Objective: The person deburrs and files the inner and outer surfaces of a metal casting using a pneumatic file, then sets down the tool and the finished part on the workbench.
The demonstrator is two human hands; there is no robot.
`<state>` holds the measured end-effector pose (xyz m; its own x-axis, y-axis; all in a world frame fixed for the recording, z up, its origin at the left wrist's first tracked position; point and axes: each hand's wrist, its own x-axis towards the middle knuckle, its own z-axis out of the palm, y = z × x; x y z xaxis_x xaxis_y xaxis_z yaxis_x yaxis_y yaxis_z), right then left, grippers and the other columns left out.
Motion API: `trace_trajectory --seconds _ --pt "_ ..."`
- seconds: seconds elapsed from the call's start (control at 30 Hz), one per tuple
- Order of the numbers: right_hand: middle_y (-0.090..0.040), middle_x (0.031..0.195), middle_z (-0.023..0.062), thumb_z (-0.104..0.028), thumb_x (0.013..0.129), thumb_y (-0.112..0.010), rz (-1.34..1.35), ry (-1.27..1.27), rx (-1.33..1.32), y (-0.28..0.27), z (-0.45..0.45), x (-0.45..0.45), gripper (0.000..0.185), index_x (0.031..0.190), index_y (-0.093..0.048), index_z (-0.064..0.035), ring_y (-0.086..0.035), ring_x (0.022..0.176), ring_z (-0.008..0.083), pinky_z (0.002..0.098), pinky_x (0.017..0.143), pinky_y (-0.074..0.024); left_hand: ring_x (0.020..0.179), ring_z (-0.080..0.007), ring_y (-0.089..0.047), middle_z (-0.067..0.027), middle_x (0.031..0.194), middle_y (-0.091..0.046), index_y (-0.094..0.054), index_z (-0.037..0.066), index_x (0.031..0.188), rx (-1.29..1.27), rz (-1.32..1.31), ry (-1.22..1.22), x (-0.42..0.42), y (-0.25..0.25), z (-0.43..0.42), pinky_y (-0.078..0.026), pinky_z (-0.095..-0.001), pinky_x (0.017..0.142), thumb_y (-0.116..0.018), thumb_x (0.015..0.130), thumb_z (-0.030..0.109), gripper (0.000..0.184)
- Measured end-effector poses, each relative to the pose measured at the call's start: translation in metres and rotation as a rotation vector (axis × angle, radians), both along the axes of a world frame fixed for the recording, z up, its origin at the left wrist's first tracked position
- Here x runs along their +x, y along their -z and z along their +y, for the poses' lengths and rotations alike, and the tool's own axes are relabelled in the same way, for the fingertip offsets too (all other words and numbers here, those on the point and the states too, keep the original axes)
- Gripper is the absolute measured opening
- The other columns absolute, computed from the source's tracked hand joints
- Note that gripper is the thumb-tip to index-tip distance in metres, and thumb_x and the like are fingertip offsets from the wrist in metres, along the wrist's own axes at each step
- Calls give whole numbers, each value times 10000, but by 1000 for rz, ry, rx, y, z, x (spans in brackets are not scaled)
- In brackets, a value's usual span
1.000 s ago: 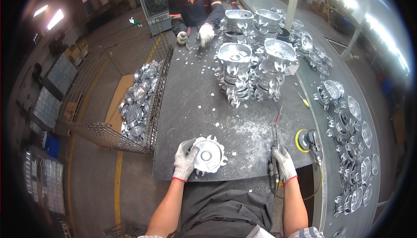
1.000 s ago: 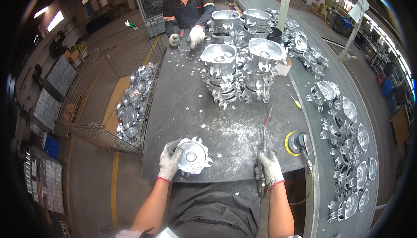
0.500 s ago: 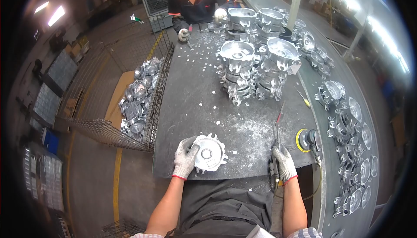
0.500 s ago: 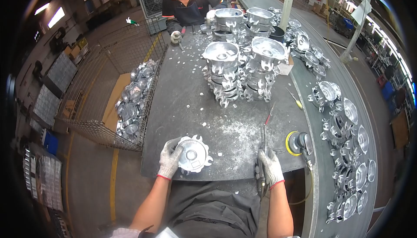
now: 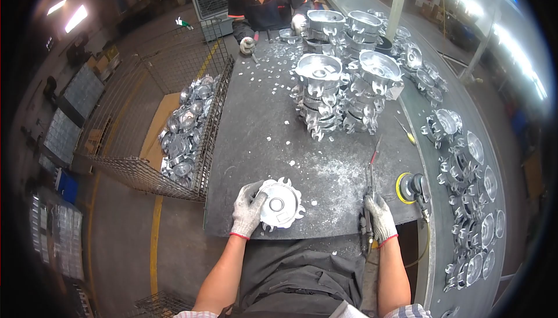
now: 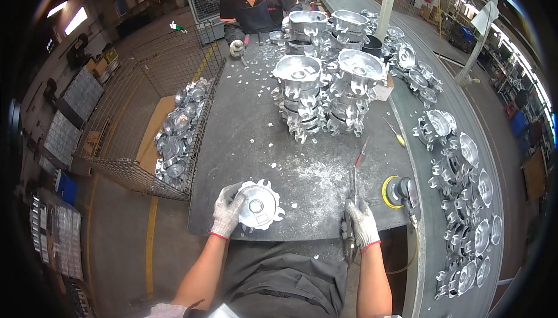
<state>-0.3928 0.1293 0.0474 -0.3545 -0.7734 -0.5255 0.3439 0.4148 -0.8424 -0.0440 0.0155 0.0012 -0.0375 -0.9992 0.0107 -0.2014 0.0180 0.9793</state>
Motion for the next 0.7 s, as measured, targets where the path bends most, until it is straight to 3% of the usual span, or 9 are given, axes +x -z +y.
trace_trajectory --seconds 0.7 --pt "-588 683 6 -278 974 -671 -16 -3 -4 0 0 0 205 1076 -544 -155 -550 446 128 289 368 -439 1131 -198 -629 -102 1248 -632 -665 27 1268 25 -3 -4 0 -2 0 -495 -321 962 -692 919 92 357"
